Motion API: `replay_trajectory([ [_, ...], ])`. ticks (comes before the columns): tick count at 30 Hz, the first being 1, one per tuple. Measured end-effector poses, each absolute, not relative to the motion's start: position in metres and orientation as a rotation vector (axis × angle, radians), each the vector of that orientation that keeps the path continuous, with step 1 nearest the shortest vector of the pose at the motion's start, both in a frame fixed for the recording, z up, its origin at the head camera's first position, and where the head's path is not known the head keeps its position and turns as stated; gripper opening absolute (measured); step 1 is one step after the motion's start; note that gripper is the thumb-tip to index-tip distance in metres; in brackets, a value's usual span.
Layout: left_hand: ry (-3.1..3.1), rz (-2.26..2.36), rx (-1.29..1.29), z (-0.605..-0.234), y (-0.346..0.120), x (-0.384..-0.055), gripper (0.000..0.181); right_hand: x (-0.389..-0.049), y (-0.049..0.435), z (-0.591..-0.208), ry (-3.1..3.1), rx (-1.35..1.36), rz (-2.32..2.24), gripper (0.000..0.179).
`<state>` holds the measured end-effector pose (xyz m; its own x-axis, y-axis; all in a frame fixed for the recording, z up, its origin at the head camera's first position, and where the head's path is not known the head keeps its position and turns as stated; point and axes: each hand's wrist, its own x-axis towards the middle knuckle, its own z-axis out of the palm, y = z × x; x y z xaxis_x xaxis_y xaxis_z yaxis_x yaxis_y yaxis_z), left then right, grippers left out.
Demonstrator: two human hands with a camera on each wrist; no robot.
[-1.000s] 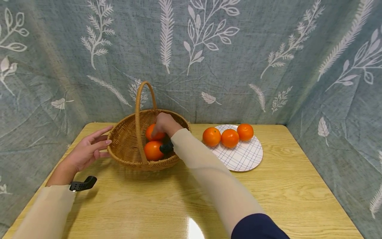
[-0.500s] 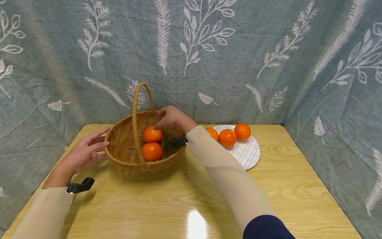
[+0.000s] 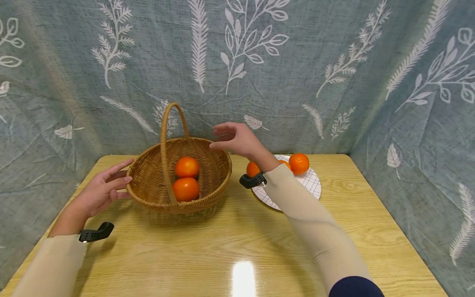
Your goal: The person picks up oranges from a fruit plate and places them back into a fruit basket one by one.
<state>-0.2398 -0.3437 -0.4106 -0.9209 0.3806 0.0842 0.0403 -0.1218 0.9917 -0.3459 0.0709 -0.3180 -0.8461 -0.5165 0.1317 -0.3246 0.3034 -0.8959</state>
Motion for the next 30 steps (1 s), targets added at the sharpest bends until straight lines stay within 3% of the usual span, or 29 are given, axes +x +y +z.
replay_trajectory([
  [9,1.917,2.155,0.471,-0.410,-0.343,-0.238,0.067,-0.329,0.117,-0.323,2.385,-0.680,-1.852,0.054],
  [18,1.957,2.137,0.455,-0.411,-0.344,-0.237,0.067,-0.318,0.164,-0.353,2.409,-0.668,-2.035,0.056],
  [30,1.980,2.124,0.451,-0.412,-0.343,-0.238,0.068,-0.318,0.252,-0.396,2.738,-0.512,-1.859,0.056],
])
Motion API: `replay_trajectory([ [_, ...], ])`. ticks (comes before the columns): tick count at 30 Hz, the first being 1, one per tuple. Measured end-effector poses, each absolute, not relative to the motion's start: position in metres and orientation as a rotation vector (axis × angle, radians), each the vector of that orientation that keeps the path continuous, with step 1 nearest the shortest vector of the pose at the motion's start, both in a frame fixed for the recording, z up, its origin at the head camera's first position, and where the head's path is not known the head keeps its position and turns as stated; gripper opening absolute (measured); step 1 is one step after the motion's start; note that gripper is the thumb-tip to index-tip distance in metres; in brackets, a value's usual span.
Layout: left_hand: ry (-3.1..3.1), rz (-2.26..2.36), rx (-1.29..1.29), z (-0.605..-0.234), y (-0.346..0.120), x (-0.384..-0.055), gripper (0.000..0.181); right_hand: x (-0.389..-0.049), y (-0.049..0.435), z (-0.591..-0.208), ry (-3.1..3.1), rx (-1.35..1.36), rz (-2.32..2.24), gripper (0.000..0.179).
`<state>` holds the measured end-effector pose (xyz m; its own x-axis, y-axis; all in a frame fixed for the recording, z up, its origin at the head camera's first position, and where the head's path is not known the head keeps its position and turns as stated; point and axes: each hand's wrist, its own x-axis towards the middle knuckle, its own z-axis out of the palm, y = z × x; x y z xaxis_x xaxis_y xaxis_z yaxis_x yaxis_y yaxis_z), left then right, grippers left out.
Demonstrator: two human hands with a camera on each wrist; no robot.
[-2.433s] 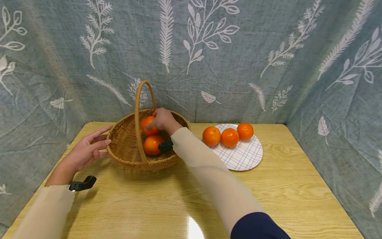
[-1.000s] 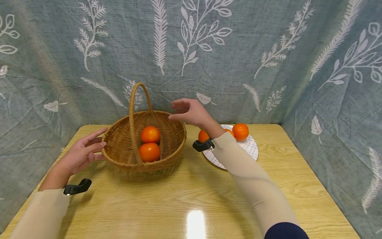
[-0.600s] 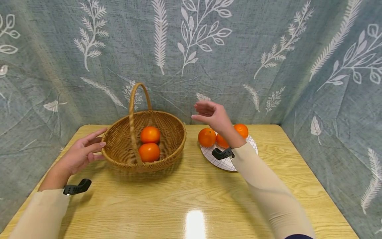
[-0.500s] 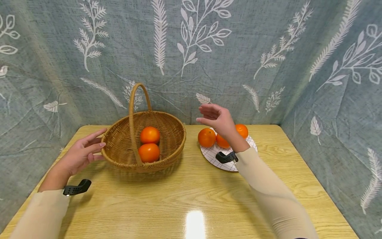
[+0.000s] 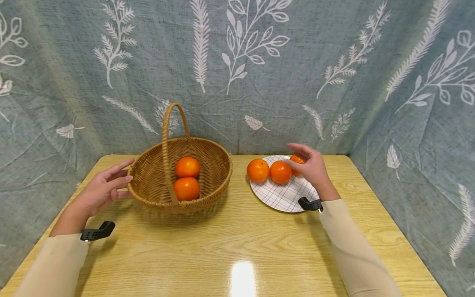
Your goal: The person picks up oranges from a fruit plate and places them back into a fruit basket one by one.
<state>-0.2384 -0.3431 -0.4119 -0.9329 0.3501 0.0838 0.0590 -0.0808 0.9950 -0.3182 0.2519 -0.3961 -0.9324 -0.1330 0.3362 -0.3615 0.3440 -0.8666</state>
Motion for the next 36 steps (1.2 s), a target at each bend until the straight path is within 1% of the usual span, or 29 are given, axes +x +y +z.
replay_trajectory([
  [5,2.025,2.084,0.440,-0.411,-0.342,-0.239,0.069,-0.322,0.288,-0.407,-2.535,0.288,1.417,0.060],
  [9,2.037,2.080,0.436,-0.411,-0.342,-0.238,0.070,-0.325,0.302,-0.414,-2.564,0.239,1.473,0.065],
  [12,2.023,2.096,0.445,-0.411,-0.343,-0.237,0.070,-0.330,0.306,-0.419,-2.583,0.245,1.530,0.068],
  [20,2.015,2.105,0.465,-0.410,-0.345,-0.236,0.070,-0.346,0.307,-0.432,-2.767,0.281,1.479,0.088],
  [23,2.026,2.095,0.452,-0.409,-0.345,-0.236,0.069,-0.350,0.304,-0.436,-2.798,0.306,1.459,0.093],
  [36,1.999,2.101,0.416,-0.407,-0.345,-0.238,0.071,-0.356,0.297,-0.439,-2.872,0.265,1.321,0.090],
])
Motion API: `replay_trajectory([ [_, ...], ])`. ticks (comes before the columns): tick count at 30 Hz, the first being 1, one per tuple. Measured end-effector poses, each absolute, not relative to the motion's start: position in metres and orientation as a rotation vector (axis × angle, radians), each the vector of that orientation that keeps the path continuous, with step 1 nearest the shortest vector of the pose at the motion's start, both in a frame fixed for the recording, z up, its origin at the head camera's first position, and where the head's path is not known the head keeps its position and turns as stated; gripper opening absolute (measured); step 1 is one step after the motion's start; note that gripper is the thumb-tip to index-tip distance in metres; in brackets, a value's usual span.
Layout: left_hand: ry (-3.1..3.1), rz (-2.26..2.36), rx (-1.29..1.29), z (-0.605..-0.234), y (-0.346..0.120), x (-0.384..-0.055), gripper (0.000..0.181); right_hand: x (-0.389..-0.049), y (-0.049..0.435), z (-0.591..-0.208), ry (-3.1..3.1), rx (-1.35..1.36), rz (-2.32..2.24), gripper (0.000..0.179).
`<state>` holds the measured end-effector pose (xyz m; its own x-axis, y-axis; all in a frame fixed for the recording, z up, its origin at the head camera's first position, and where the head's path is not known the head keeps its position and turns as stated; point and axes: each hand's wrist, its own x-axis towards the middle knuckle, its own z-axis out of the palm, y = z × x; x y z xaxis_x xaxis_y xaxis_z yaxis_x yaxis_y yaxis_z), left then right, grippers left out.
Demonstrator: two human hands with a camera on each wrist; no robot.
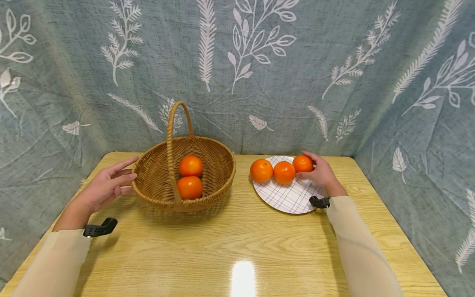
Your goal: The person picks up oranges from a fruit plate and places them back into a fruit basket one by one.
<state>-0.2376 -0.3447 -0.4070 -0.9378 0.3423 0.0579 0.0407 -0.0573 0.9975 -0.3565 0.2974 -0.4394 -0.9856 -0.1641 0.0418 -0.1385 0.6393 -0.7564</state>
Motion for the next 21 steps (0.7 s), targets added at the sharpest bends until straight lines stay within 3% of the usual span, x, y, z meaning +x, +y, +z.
replay_trajectory([
  [10,1.956,2.126,0.434,-0.408,-0.345,-0.239,0.069,-0.351,0.302,-0.431,2.822,-0.197,-1.360,0.089],
  [21,1.898,2.148,0.466,-0.408,-0.346,-0.239,0.070,-0.345,0.297,-0.404,2.844,-0.331,-1.398,0.087],
])
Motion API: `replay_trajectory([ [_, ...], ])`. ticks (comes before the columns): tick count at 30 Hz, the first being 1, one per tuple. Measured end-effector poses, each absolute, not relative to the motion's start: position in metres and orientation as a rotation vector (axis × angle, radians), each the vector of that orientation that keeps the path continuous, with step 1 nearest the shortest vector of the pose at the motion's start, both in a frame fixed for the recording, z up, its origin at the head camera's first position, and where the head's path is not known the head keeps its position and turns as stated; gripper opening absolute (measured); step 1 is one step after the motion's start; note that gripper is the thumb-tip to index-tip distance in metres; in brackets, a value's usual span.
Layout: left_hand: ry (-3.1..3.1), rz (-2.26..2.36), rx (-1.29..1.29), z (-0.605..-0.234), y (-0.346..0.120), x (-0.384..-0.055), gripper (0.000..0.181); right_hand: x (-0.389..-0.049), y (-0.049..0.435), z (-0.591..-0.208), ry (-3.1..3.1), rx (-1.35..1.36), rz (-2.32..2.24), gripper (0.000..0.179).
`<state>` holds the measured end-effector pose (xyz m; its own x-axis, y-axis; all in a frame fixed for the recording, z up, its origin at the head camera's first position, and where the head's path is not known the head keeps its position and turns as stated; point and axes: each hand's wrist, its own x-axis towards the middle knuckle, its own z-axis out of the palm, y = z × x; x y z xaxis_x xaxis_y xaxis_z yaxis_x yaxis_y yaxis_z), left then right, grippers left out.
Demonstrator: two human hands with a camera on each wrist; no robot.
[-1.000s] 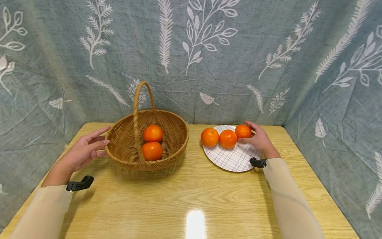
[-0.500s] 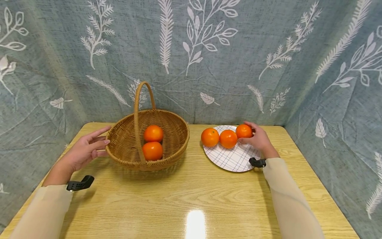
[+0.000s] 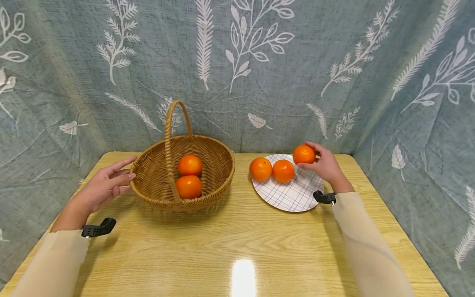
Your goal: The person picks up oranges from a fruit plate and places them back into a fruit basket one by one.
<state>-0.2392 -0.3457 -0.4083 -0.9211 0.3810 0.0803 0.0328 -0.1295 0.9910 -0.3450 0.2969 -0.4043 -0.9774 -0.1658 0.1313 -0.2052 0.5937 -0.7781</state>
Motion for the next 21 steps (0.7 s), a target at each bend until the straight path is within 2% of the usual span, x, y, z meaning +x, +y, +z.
replay_trajectory([
  [21,1.938,2.122,0.456,-0.405,-0.344,-0.238,0.072,-0.330,0.253,-0.353,-2.704,0.559,1.375,0.082],
])
